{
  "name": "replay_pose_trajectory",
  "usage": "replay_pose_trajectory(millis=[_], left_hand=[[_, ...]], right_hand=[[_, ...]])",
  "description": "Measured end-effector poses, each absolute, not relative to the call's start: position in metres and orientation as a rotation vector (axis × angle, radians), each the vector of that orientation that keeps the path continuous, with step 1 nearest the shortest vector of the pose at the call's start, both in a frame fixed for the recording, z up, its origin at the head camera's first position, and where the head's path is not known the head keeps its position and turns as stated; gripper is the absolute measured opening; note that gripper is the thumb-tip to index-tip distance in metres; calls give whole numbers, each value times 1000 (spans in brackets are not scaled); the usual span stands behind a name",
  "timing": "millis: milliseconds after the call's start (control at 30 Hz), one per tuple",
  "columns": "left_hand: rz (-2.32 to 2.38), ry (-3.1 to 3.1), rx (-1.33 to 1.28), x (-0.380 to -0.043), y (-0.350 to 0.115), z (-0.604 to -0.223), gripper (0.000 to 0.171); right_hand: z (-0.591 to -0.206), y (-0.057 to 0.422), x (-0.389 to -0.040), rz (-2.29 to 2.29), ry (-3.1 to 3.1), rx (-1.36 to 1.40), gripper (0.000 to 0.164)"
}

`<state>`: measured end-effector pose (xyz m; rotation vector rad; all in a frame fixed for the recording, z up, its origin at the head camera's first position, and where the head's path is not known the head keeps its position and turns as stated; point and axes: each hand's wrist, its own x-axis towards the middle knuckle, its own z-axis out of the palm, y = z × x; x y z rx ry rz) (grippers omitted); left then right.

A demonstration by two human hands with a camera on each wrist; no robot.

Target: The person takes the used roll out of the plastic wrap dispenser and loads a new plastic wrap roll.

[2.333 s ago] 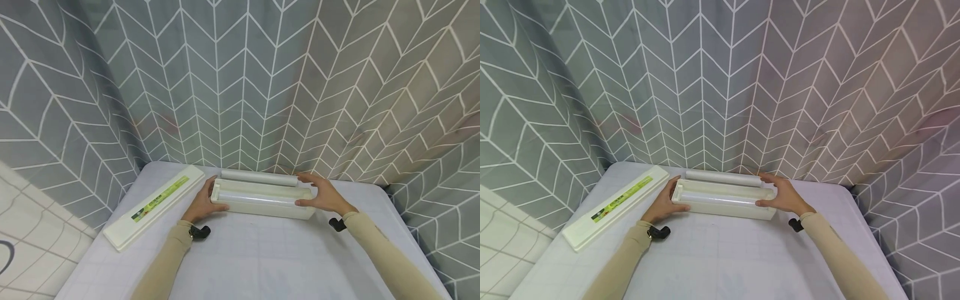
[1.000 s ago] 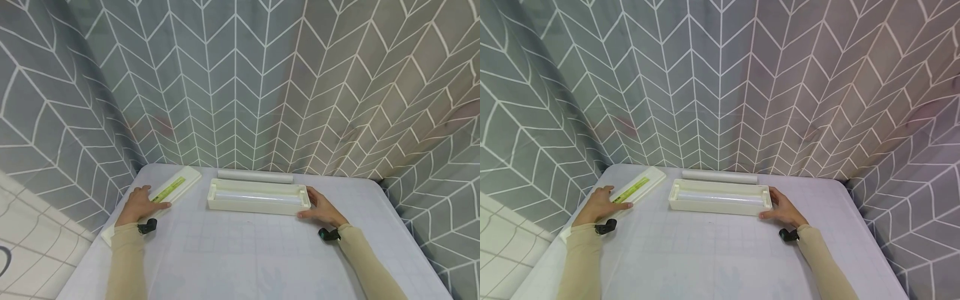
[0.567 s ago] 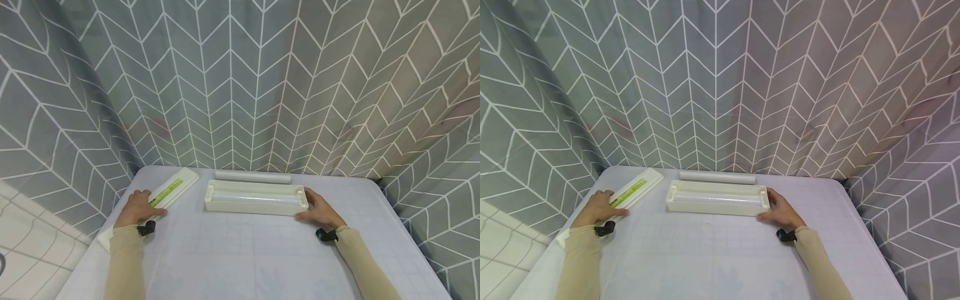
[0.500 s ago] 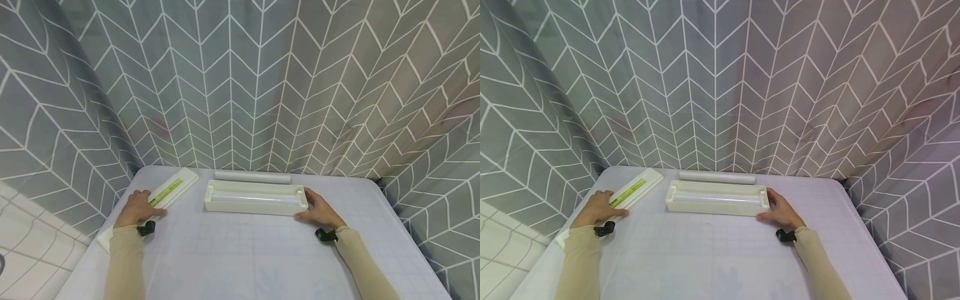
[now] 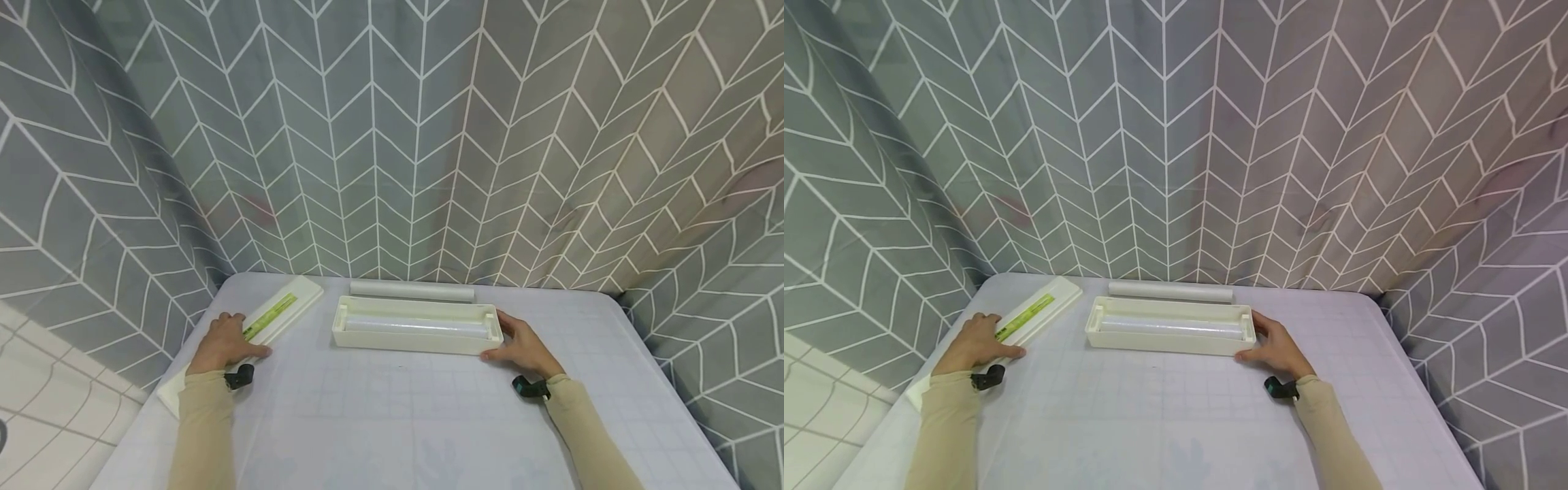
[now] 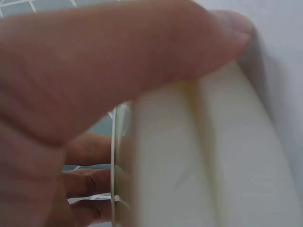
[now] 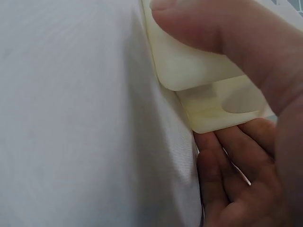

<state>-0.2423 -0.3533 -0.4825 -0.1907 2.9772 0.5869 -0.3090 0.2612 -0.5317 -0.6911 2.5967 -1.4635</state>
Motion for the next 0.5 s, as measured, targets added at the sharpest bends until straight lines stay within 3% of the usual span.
replay_pose_trajectory(millis=[500], left_hand=[[752,3079,-128,-240,-366,-493,96]], right_hand=[[-529,260,-310,-1506,2565,-612,107]])
